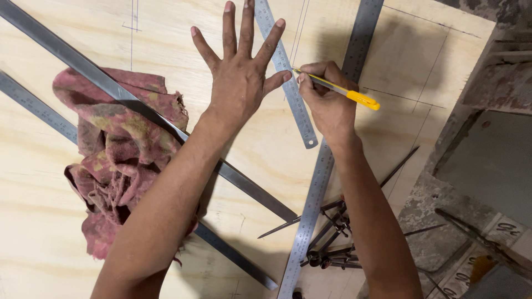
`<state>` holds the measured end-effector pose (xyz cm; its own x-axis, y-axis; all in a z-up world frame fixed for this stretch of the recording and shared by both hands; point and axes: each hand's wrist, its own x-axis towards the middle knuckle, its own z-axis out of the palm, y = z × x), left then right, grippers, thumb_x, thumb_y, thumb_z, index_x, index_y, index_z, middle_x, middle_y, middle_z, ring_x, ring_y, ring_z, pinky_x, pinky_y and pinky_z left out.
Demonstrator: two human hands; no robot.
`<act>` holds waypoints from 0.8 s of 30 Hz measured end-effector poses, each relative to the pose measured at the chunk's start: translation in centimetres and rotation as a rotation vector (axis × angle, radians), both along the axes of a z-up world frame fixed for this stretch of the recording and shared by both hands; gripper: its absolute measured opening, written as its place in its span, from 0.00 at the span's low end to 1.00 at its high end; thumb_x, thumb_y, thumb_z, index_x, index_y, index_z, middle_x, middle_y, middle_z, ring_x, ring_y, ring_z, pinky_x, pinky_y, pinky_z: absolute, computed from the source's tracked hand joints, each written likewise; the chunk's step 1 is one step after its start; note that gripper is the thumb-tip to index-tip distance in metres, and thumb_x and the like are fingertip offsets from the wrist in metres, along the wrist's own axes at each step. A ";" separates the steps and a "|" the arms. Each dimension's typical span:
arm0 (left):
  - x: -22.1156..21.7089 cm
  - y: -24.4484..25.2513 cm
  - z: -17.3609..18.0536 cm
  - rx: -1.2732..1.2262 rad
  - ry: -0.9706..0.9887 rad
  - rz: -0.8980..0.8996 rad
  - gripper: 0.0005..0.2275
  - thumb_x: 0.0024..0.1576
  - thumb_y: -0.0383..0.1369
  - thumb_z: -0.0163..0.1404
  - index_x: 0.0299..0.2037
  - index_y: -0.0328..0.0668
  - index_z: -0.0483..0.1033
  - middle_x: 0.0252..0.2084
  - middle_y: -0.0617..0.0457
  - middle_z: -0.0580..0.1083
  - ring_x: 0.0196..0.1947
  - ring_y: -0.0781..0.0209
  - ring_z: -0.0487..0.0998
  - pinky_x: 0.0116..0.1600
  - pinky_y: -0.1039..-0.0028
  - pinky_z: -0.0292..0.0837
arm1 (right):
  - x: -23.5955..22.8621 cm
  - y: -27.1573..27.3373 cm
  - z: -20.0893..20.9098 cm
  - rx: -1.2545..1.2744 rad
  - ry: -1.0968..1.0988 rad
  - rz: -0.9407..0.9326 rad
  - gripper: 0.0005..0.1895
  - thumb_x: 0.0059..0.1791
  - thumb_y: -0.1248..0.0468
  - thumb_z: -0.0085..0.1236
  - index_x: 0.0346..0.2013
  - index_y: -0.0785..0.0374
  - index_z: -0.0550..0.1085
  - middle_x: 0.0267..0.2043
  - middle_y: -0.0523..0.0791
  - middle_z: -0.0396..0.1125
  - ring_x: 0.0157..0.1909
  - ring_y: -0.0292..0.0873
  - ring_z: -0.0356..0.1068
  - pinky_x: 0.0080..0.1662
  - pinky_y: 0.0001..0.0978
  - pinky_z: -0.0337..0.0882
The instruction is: The person uses a pencil and metal rulers to mark lines on a sheet of plywood, then picks up and inspects a large metal compass tool.
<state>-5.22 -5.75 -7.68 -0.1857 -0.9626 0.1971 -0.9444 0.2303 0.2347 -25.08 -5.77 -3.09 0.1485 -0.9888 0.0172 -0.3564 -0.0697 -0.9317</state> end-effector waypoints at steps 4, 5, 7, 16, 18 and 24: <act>0.1 -0.2 0.0 0.021 0.002 -0.005 0.37 0.65 0.65 0.51 0.80 0.65 0.51 0.82 0.43 0.35 0.79 0.38 0.27 0.65 0.19 0.14 | 0.0 -0.1 0.0 -0.019 0.037 0.006 0.04 0.56 0.71 0.61 0.41 0.68 0.74 0.35 0.39 0.70 0.33 0.26 0.64 0.37 0.19 0.67; 0.1 -0.1 -0.1 0.019 0.000 -0.003 0.37 0.65 0.66 0.51 0.80 0.65 0.51 0.82 0.43 0.34 0.79 0.38 0.27 0.65 0.19 0.14 | 0.0 -0.1 -0.1 -0.014 0.025 0.005 0.04 0.56 0.71 0.61 0.42 0.68 0.74 0.35 0.39 0.70 0.33 0.26 0.64 0.37 0.20 0.67; 0.1 -0.1 -0.2 0.029 0.014 -0.003 0.37 0.65 0.66 0.51 0.79 0.66 0.52 0.82 0.43 0.35 0.79 0.38 0.27 0.65 0.19 0.14 | 0.0 0.0 -0.1 -0.005 0.000 0.005 0.04 0.56 0.71 0.61 0.43 0.67 0.74 0.34 0.39 0.70 0.34 0.26 0.65 0.38 0.20 0.68; 0.0 -0.4 -0.3 0.031 0.026 -0.005 0.39 0.63 0.65 0.53 0.81 0.67 0.53 0.81 0.42 0.35 0.79 0.38 0.27 0.64 0.19 0.13 | -0.2 -0.1 -0.6 -0.052 -0.004 0.018 0.04 0.56 0.73 0.61 0.42 0.68 0.73 0.38 0.41 0.71 0.35 0.27 0.66 0.38 0.20 0.69; 0.0 -0.2 -0.1 0.039 0.030 -0.007 0.39 0.63 0.64 0.53 0.81 0.67 0.53 0.81 0.42 0.35 0.79 0.37 0.28 0.64 0.19 0.13 | -0.1 0.1 -1.0 -0.003 -0.089 0.001 0.03 0.57 0.73 0.60 0.44 0.69 0.74 0.38 0.41 0.71 0.36 0.27 0.65 0.39 0.20 0.68; 0.0 -0.3 0.3 0.046 0.028 -0.010 0.39 0.63 0.64 0.54 0.79 0.66 0.51 0.81 0.41 0.35 0.79 0.37 0.28 0.65 0.18 0.13 | 0.2 0.4 -2.2 0.063 -0.297 -0.036 0.07 0.58 0.74 0.56 0.52 0.70 0.73 0.43 0.42 0.72 0.40 0.29 0.68 0.44 0.20 0.71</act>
